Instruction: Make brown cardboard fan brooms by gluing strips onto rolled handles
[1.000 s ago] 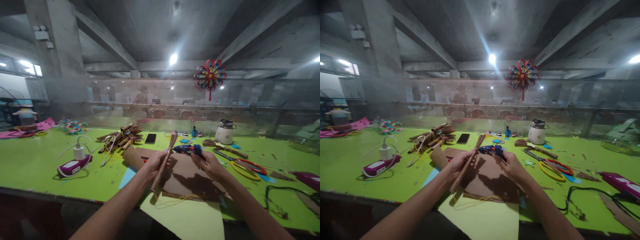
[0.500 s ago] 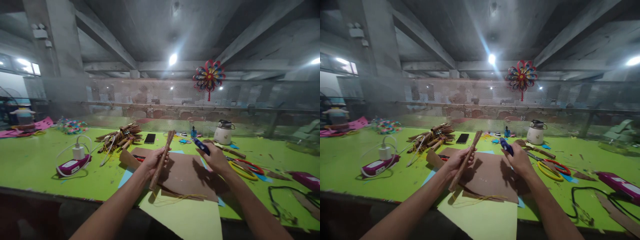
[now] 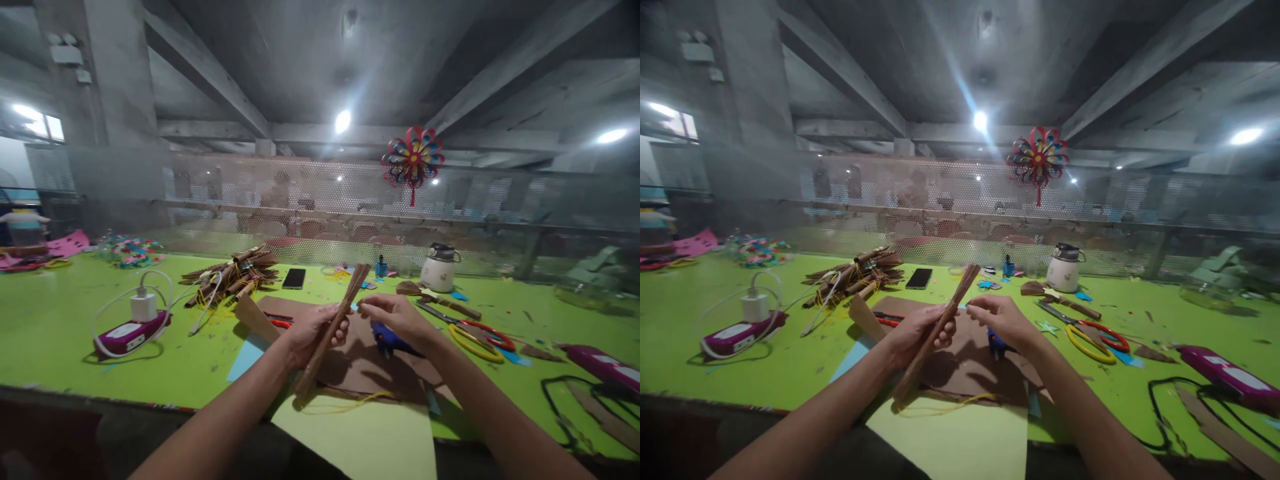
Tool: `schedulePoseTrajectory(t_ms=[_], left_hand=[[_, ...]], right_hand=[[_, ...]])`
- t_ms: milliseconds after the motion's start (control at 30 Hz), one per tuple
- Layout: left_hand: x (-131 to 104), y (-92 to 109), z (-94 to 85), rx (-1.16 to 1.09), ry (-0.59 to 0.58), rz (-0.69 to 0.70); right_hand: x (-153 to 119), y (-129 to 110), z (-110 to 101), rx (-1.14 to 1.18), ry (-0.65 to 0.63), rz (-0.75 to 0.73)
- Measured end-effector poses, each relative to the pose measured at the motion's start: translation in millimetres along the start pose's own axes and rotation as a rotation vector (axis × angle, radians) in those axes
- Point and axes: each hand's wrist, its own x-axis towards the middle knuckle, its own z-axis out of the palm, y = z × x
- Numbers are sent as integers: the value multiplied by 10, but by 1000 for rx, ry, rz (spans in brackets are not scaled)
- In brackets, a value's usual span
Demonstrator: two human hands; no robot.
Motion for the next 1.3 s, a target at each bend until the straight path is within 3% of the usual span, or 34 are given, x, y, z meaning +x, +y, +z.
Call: schedulePoseTrajectory(t_ms=[133,300,467,633,1100,1300], left_hand=[[-17,-16,50,35,-83,-3],[-41,-7,90,28,-158,12],[-33,-9,88,64,-122,10],[6,-43,62,66,-63,10],[71,-128,0,41,-28,-3],[78,-121,12,68,-67,10]], right_hand=[[70,-42,168,147,-21,-9],[115,67,201,260,1,-60],[90,76,247,277,38,-90],[41,119,325,145,135,-124],[39,309,461,12,296,-125],[54,304,450,237,243,2]])
